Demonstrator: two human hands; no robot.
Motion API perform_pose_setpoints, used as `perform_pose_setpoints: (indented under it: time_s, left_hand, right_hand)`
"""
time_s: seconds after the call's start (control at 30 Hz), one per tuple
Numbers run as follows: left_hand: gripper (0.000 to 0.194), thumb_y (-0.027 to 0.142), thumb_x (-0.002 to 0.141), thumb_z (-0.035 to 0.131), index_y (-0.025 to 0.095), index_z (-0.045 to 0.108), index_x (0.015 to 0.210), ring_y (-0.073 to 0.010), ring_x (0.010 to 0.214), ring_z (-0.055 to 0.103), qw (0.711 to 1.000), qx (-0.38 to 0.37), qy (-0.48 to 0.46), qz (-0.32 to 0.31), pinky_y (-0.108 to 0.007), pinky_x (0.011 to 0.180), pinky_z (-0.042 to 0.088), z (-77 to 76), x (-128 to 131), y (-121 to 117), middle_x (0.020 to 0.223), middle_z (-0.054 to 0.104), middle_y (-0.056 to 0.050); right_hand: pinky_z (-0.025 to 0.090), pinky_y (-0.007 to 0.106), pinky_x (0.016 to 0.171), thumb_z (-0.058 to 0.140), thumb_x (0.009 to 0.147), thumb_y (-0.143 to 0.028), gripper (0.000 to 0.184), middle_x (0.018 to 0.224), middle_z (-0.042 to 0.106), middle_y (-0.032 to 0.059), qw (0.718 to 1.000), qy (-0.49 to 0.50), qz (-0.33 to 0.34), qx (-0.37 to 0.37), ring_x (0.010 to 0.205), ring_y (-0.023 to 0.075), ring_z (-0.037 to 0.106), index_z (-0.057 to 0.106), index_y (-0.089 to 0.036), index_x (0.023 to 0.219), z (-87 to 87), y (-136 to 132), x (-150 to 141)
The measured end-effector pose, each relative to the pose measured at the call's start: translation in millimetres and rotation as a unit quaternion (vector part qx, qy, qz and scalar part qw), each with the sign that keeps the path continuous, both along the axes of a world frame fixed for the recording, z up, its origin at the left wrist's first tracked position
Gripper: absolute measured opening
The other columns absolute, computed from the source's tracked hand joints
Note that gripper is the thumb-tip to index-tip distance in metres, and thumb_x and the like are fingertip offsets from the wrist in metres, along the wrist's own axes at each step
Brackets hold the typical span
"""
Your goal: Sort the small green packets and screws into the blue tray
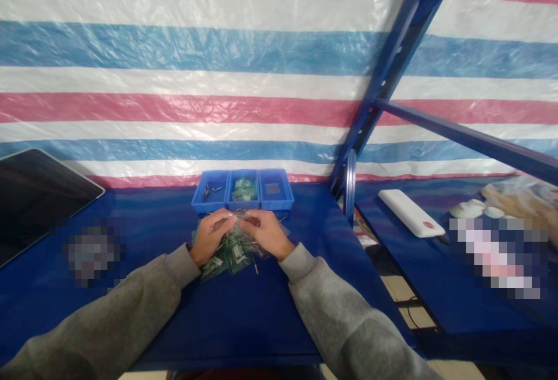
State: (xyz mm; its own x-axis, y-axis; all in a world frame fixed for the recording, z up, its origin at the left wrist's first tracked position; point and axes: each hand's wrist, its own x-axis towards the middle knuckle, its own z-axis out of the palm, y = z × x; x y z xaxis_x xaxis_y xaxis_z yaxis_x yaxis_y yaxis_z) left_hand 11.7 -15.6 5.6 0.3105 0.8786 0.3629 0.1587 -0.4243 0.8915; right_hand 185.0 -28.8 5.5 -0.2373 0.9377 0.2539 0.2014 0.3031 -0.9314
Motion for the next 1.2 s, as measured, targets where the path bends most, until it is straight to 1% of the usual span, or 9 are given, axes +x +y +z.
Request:
perform_pose_setpoints:
  time_s: [0.1,0.2,0.33,0.53,0.7,0.87,0.97,1.07,1.2]
  left_hand:
    - [0.021,0.032,0.083,0.058,0.013,0.064,0.075,-0.0083,0.057,0.047,0.999,0.028,-0.007,0.019,-0.019,0.051,0.038,-1.1,-0.8,1.1,0.069,0.054,0.000]
    - [0.021,0.031,0.083,0.058,0.013,0.064,0.073,-0.0078,0.054,0.046,0.998,0.027,-0.024,0.044,-0.020,0.050,0.037,-1.2,-1.3,0.7,0.065,0.051,0.001]
    - [0.020,0.031,0.082,0.059,0.013,0.064,0.075,-0.0077,0.050,0.045,0.997,-0.005,-0.044,0.062,-0.020,0.048,0.037,-2.2,-1.2,0.3,0.059,0.050,0.003]
    - [0.020,0.033,0.081,0.061,0.013,0.066,0.081,-0.0082,0.047,0.047,0.994,-0.027,-0.057,0.087,-0.020,0.047,0.039,-5.7,-0.9,2.2,0.055,0.055,0.003]
    - [0.021,0.033,0.081,0.060,0.013,0.066,0.085,-0.0085,0.048,0.049,0.996,-0.028,-0.057,0.069,-0.020,0.047,0.040,-5.9,-1.6,1.4,0.058,0.059,0.002]
    - [0.023,0.033,0.077,0.065,0.013,0.066,0.089,-0.0096,0.052,0.052,0.996,-0.055,-0.048,0.041,-0.020,0.050,0.043,-4.6,-0.9,0.8,0.064,0.062,0.000]
    - [0.023,0.034,0.074,0.067,0.013,0.066,0.084,-0.0103,0.053,0.053,0.997,-0.058,-0.036,0.037,-0.021,0.051,0.043,-5.2,0.0,1.8,0.064,0.062,0.000]
    - [0.023,0.036,0.076,0.065,0.013,0.065,0.077,-0.0106,0.053,0.053,0.997,-0.053,-0.029,0.038,-0.021,0.051,0.043,-5.8,0.6,2.2,0.061,0.061,0.000]
    - [0.024,0.037,0.078,0.063,0.013,0.064,0.079,-0.0111,0.055,0.054,0.998,-0.049,-0.026,0.037,-0.021,0.053,0.044,-3.4,0.8,0.5,0.064,0.062,0.000]
  right_hand:
    - [0.038,0.022,0.050,0.059,0.080,-0.040,0.027,0.061,0.056,-0.0011,0.999,0.029,0.015,-0.032,0.053,0.0106,0.047,0.063,-0.015,0.073,1.6,0.3,0.7]
    - [0.038,0.022,0.048,0.062,0.078,-0.038,0.023,0.057,0.054,-0.0025,0.997,0.055,-0.017,-0.045,0.049,0.0101,0.046,0.063,-0.015,0.077,2.3,1.1,2.2]
    - [0.038,0.022,0.049,0.063,0.077,-0.037,0.022,0.059,0.056,-0.0019,0.997,0.052,-0.051,-0.024,0.050,0.0101,0.047,0.063,-0.015,0.076,0.1,2.6,3.2]
    - [0.041,0.023,0.055,0.058,0.082,-0.035,0.020,0.065,0.058,-0.0007,0.999,0.005,-0.035,0.019,0.058,0.0112,0.051,0.062,-0.016,0.078,-2.5,1.9,1.4]
    - [0.042,0.023,0.058,0.058,0.082,-0.030,0.015,0.072,0.062,0.0007,0.999,-0.008,-0.023,0.025,0.064,0.0127,0.054,0.063,-0.016,0.081,-1.9,1.1,1.7]
    - [0.040,0.023,0.056,0.058,0.082,-0.031,0.015,0.069,0.059,-0.0002,0.998,0.006,-0.056,0.028,0.060,0.0117,0.051,0.062,-0.016,0.080,-0.5,0.9,2.6]
    - [0.040,0.023,0.056,0.058,0.082,-0.032,0.016,0.069,0.058,-0.0004,0.997,0.010,-0.065,0.030,0.059,0.0114,0.050,0.061,-0.016,0.080,-0.6,1.5,3.0]
    - [0.039,0.023,0.055,0.057,0.083,-0.033,0.017,0.066,0.056,-0.0010,0.997,-0.002,-0.065,0.039,0.058,0.0112,0.049,0.062,-0.016,0.080,-2.1,2.3,3.1]
    - [0.038,0.022,0.056,0.055,0.085,-0.035,0.020,0.065,0.055,-0.0012,0.996,-0.033,-0.059,0.058,0.058,0.0115,0.048,0.061,-0.017,0.080,-3.5,1.5,1.7]
